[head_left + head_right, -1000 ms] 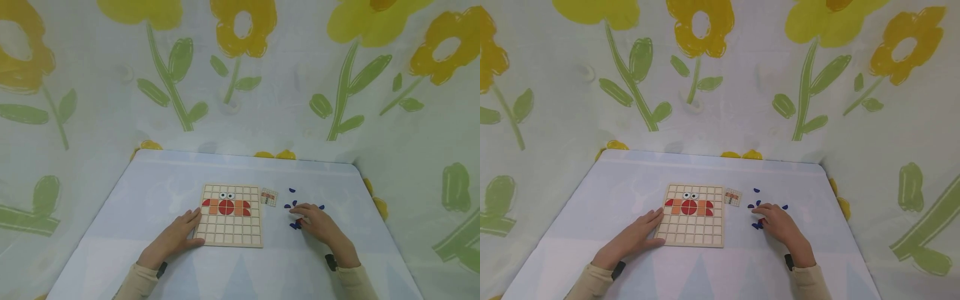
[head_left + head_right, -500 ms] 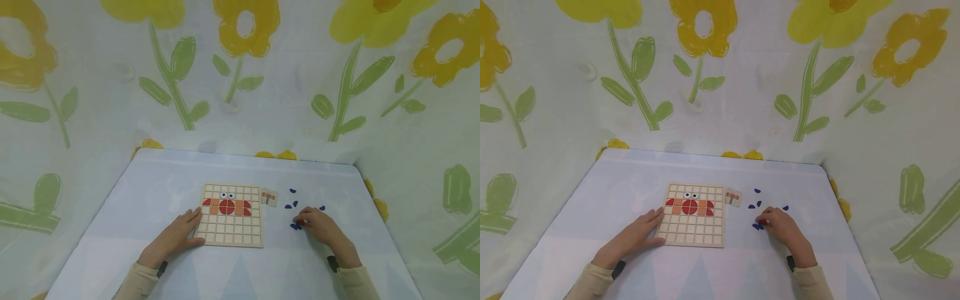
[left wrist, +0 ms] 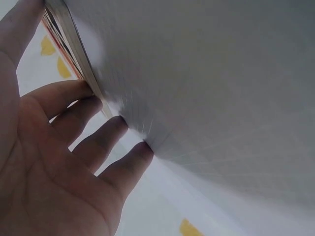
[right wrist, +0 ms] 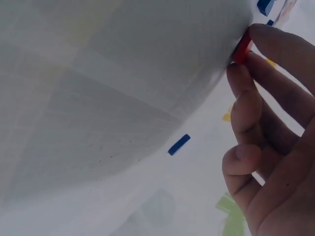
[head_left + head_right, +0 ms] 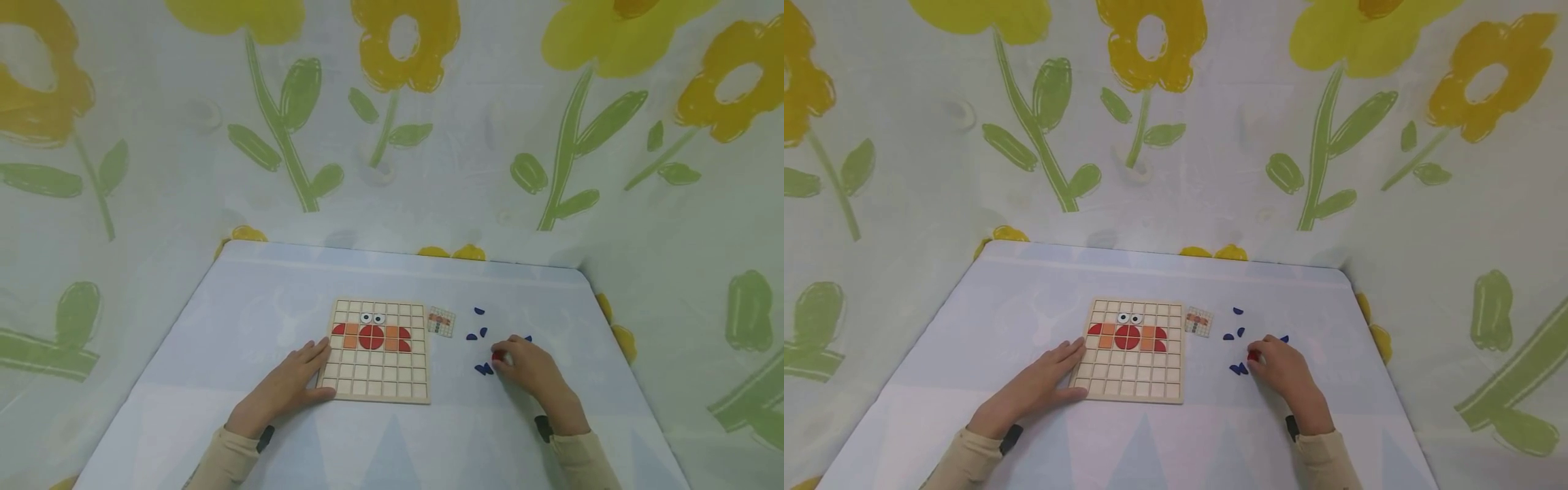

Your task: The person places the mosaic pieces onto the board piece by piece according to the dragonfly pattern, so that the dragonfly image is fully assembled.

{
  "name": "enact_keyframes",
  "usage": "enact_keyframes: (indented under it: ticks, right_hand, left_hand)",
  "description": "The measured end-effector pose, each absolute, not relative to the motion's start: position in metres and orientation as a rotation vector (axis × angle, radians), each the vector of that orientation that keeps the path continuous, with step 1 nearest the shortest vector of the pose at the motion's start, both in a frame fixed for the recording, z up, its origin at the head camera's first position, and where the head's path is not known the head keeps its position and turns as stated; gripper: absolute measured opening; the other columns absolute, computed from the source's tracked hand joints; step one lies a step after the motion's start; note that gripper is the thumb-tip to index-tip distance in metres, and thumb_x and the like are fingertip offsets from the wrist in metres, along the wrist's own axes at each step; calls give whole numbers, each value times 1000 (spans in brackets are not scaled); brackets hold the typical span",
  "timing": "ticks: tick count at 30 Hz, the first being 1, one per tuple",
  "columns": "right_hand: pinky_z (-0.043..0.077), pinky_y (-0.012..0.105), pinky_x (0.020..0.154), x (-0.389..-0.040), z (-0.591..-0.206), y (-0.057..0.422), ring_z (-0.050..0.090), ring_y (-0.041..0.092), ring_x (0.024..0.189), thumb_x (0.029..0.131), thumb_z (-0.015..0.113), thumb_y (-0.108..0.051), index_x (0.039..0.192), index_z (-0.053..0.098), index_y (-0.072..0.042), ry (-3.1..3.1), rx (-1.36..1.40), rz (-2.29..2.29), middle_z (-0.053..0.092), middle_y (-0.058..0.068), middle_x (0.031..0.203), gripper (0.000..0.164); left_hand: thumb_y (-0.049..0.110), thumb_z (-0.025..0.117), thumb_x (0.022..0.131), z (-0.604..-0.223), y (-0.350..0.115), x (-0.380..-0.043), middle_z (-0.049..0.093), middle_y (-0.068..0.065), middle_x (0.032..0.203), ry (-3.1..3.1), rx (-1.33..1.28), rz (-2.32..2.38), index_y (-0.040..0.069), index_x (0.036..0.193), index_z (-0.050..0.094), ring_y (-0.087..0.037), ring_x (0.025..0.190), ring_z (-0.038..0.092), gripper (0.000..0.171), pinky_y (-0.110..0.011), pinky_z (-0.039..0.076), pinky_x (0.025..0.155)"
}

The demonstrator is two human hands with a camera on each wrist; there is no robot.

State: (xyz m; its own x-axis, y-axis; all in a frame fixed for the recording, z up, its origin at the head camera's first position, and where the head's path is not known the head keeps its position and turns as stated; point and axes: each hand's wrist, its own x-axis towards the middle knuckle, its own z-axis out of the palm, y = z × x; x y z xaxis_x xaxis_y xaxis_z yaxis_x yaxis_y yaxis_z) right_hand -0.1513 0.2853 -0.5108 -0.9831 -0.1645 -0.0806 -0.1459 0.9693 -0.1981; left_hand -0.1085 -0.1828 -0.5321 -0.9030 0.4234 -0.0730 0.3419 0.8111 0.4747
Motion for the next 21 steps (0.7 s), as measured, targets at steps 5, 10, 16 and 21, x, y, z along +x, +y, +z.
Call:
enact_keyframes:
  ticks: [5, 10, 16, 21]
  right_hand:
    - [58, 46, 87, -152, -512, 287, 64, 21, 87, 84, 84, -21, 104, 76, -9, 3014, -200, -338, 68, 0, 90, 24]
    - [59, 47, 87, -153, -510, 290, 64, 23, 93, 84, 84, -20, 110, 76, -13, 3019, -220, -344, 68, 4, 106, 28]
    - [58, 48, 90, -153, -507, 293, 64, 23, 96, 86, 81, -9, 108, 78, -17, 2964, -291, -399, 69, 1, 109, 24]
    - [59, 46, 89, -154, -509, 293, 64, 21, 94, 85, 80, -4, 104, 80, -15, 2958, -328, -382, 70, -2, 102, 22]
  left_hand:
    - [49, 74, 89, -532, -182, -109, 32, -12, 163, 2820, 596, 696, 0, 154, 40, -39, 150, 27, 88, -57, 25, 121]
    - [50, 75, 88, -533, -181, -110, 31, -11, 164, 2818, 581, 690, 2, 155, 39, -38, 150, 26, 90, -56, 25, 121]
    - [50, 75, 89, -535, -181, -110, 30, -10, 164, 2820, 582, 683, 2, 155, 38, -38, 150, 25, 90, -56, 24, 121]
    - [49, 75, 89, -533, -181, -110, 31, -12, 164, 2819, 592, 694, 1, 155, 38, -39, 150, 26, 90, -56, 24, 121]
